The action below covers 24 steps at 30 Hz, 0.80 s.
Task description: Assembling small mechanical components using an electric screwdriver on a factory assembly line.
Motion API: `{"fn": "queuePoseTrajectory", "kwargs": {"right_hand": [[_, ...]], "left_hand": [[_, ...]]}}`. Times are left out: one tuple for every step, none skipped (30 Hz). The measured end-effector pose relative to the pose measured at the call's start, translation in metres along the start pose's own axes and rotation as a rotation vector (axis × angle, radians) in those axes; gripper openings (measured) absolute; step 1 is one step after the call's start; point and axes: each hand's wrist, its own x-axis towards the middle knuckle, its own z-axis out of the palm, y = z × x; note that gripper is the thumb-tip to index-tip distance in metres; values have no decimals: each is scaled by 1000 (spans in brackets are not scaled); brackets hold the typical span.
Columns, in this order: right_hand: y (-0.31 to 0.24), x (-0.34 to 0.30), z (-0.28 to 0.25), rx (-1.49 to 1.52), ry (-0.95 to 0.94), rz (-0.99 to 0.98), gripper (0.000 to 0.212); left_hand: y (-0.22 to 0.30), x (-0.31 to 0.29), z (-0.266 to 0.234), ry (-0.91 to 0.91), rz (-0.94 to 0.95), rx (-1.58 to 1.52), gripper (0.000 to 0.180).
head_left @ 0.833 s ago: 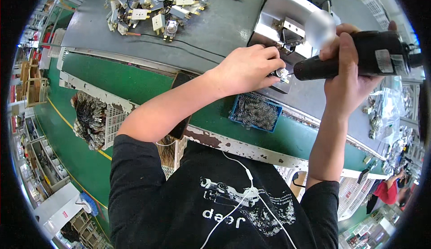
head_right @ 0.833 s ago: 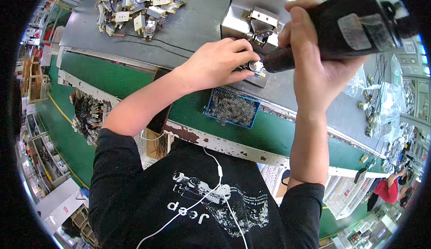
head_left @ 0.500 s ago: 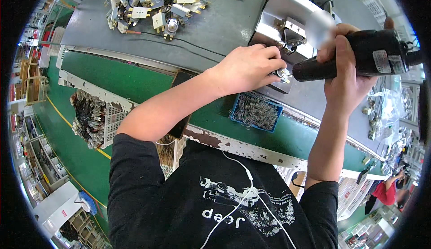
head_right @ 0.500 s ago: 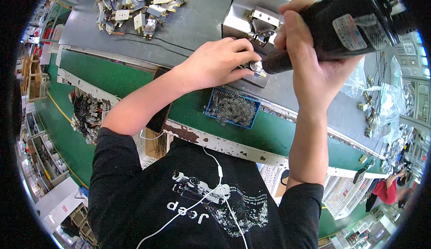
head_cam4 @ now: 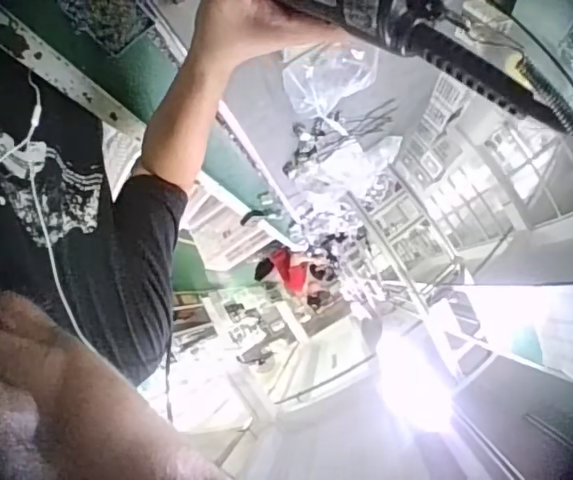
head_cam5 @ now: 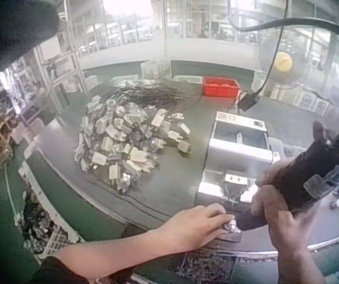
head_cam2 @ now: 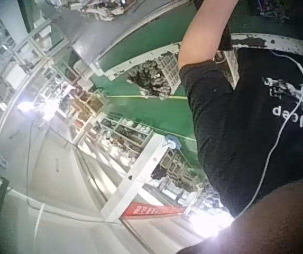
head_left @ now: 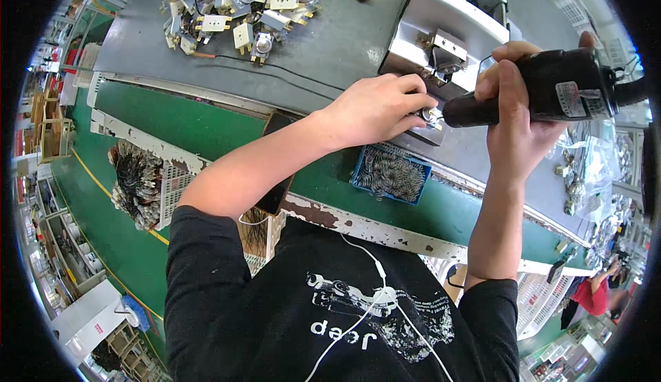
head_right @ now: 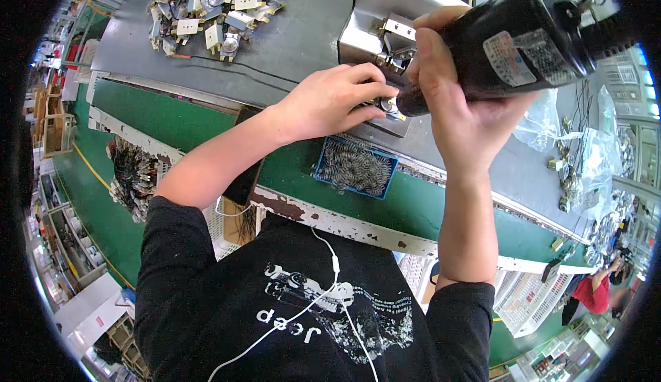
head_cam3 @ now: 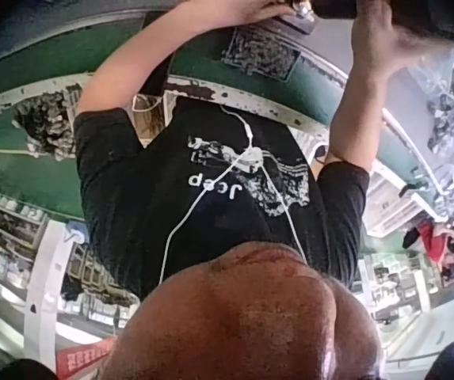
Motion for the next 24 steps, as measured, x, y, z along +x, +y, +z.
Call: {"fn": "queuePoseTrajectory", "kwargs": {"right_hand": [[1, 1, -1, 2, -18, -13, 86], [1, 1, -1, 3, -37, -27, 87], [2, 1, -1, 4, -37, -27, 87], [2, 1, -1, 9, -40, -27, 87], [2, 2, 0, 13, -43, -28, 87], [1, 1, 0, 14, -43, -29, 87], [1, 1, 1, 9, -43, -37, 87], [0, 1, 1, 4, -43, -46, 87], [0, 2, 0, 5, -42, -50, 87], [1, 2, -2, -68, -69, -54, 88], [1, 3, -2, -142, -96, -59, 89], [-9, 2, 7, -55, -21, 22, 90], [-9, -2, 0, -44, 4, 4, 85], [-17, -2, -8, -77, 30, 12, 83], [-23, -3, -19, -110, 59, 28, 80], [-19, -3, -31, 122, 8, -66, 70], [-25, 1, -45, 83, -133, -83, 61], [-29, 3, -39, 64, -69, -112, 60], [-31, 5, -33, 45, -6, -142, 59], [-27, 6, -34, -27, 7, -78, 62], [-18, 8, -36, -91, 14, -17, 65], [-11, 11, -38, -141, -32, -2, 68], [-6, 14, -35, -153, 7, -27, 61], [-3, 15, -32, -176, 54, -62, 57]], "left_hand": [[0, 0, 0, -5, -4, -2, 30], [0, 0, 0, -10, -8, -4, 30], [0, 0, 0, -10, -8, -3, 30], [0, 0, 0, 1, -7, -10, 30], [1, 0, 0, 11, -6, -17, 29], [1, 0, 0, 11, -5, -16, 29], [1, 0, 0, 14, -8, -14, 29], [2, 0, 0, 16, -11, -12, 30], [2, 1, -1, 17, -8, -8, 30], [3, 1, -1, 12, 5, -8, 30], [4, 2, -3, 8, 19, -8, 31], [3, 2, -5, 9, 21, 0, 31], [5, 1, -8, 8, 48, -1, 32], [6, 0, -10, 6, 75, -2, 33], [10, -4, -10, 5, 70, 3, 33], [15, -10, -11, 17, 55, -8, 31], [19, -15, -11, 30, 40, -20, 30], [19, -16, -10, 43, 11, -40, 31], [20, -17, -8, 41, 10, -38, 31], [21, -17, -6, 54, 6, -31, 31], [22, -18, -6, 70, -4, -17, 32], [23, -18, -6, 74, -6, -11, 32], [24, -17, -6, 76, -4, 16, 31], [26, -17, -5, 77, -4, 40, 30]]}}
